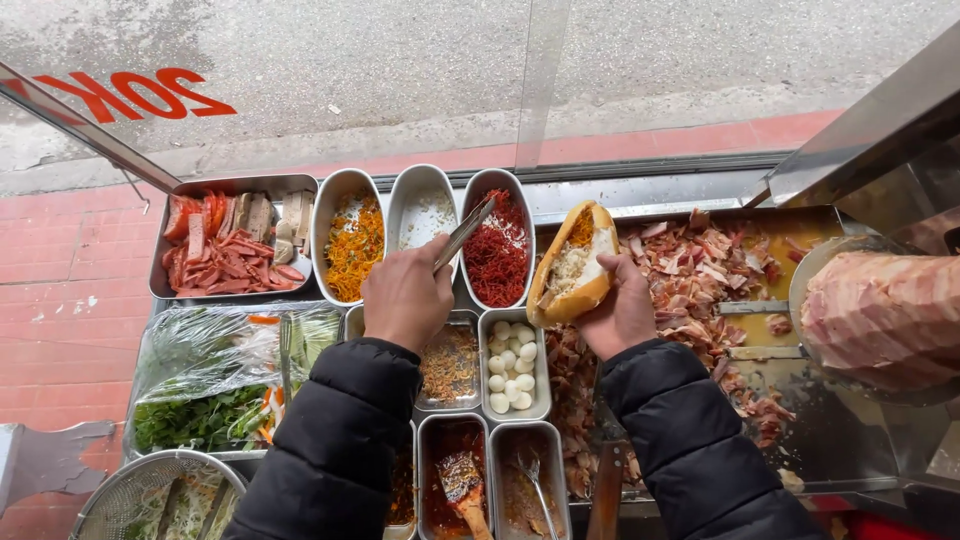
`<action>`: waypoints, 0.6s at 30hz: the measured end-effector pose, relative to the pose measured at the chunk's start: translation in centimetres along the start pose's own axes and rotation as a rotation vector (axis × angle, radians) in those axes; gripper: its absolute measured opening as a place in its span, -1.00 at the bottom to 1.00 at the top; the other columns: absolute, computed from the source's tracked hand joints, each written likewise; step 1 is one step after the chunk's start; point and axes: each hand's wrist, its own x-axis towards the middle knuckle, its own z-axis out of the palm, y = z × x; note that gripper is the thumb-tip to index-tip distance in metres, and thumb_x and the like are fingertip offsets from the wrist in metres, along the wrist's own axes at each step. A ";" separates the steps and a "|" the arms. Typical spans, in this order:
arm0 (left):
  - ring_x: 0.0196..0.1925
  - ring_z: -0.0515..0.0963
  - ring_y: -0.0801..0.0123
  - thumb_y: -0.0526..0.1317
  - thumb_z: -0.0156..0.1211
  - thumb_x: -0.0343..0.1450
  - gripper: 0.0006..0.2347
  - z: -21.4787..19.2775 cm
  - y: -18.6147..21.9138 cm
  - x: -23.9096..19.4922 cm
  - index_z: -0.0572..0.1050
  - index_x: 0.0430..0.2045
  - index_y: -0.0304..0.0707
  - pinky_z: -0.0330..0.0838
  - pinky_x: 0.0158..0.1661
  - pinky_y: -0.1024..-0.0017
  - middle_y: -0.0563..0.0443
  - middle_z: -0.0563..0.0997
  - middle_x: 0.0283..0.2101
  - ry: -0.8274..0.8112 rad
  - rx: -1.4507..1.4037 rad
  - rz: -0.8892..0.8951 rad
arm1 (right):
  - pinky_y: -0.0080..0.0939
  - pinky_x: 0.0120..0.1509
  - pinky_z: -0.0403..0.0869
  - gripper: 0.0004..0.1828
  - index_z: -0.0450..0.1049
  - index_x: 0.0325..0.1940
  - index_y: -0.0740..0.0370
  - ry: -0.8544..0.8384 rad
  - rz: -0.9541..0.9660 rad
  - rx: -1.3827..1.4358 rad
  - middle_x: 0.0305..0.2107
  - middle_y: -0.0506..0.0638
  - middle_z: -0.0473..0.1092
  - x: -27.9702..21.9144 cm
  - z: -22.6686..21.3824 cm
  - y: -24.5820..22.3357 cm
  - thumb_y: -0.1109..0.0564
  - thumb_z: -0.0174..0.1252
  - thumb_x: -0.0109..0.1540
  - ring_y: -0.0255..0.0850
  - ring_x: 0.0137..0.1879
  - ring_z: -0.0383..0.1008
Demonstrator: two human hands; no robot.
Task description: The person walks to a food cart and assembles a sandwich by adding various fillings, including meats, sauces, and vegetables, into a sliced baguette. They use tongs to place the ingredients and then press the sandwich on a small grill before placing it in a plastic bag.
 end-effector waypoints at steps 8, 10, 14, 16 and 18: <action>-0.45 0.54 0.14 -0.15 0.31 0.53 -0.56 -5.8 0.5 -8.5 0.62 0.39 0.01 0.42 -0.38 0.27 -0.11 0.79 -0.36 -0.093 -0.437 -0.035 | 0.05 0.33 0.49 -0.34 0.38 0.43 0.03 -0.012 -0.013 -0.029 0.21 0.05 0.38 1.4 1.6 1.7 0.01 0.24 0.22 -0.04 0.22 0.43; -0.60 0.31 0.57 -0.14 0.29 0.55 -0.52 -6.0 0.7 -10.9 0.54 0.45 0.02 0.28 -0.60 0.56 0.09 0.80 -0.34 -0.192 -0.504 -0.078 | 0.13 0.35 0.50 -0.27 0.43 0.53 -0.01 -0.010 -0.026 -0.070 0.21 0.05 0.48 2.7 0.8 2.4 0.00 0.16 0.21 0.02 0.27 0.47; -0.55 0.51 0.27 -0.06 0.30 0.54 -0.54 -3.5 -0.2 -14.1 0.56 0.43 0.16 0.38 -0.56 0.20 0.14 0.76 -0.33 -0.066 -0.232 0.047 | 0.10 0.32 0.48 -0.30 0.44 0.47 0.04 -0.107 0.003 -0.088 0.16 0.04 0.48 1.3 1.5 2.7 0.07 0.09 0.19 0.02 0.20 0.46; -0.51 0.66 0.02 -0.03 0.25 0.57 -0.55 -2.8 -0.5 -15.0 0.54 0.44 0.18 0.46 -0.56 -0.01 0.13 0.76 -0.21 0.030 -0.031 0.158 | 0.17 0.42 0.49 -0.27 0.42 0.49 0.10 -0.114 0.021 -0.105 0.19 0.10 0.47 0.5 1.6 2.3 0.09 0.08 0.17 0.07 0.25 0.46; -0.58 0.57 0.26 -0.07 0.14 0.61 -0.53 -3.3 -0.3 -15.7 0.45 0.52 0.16 0.40 -0.74 0.20 0.14 0.60 -0.30 0.050 0.222 0.240 | 0.07 0.31 0.51 -0.29 0.46 0.43 0.09 -0.135 0.101 -0.069 0.13 0.06 0.48 0.5 1.1 1.7 0.09 0.11 0.15 0.02 0.16 0.47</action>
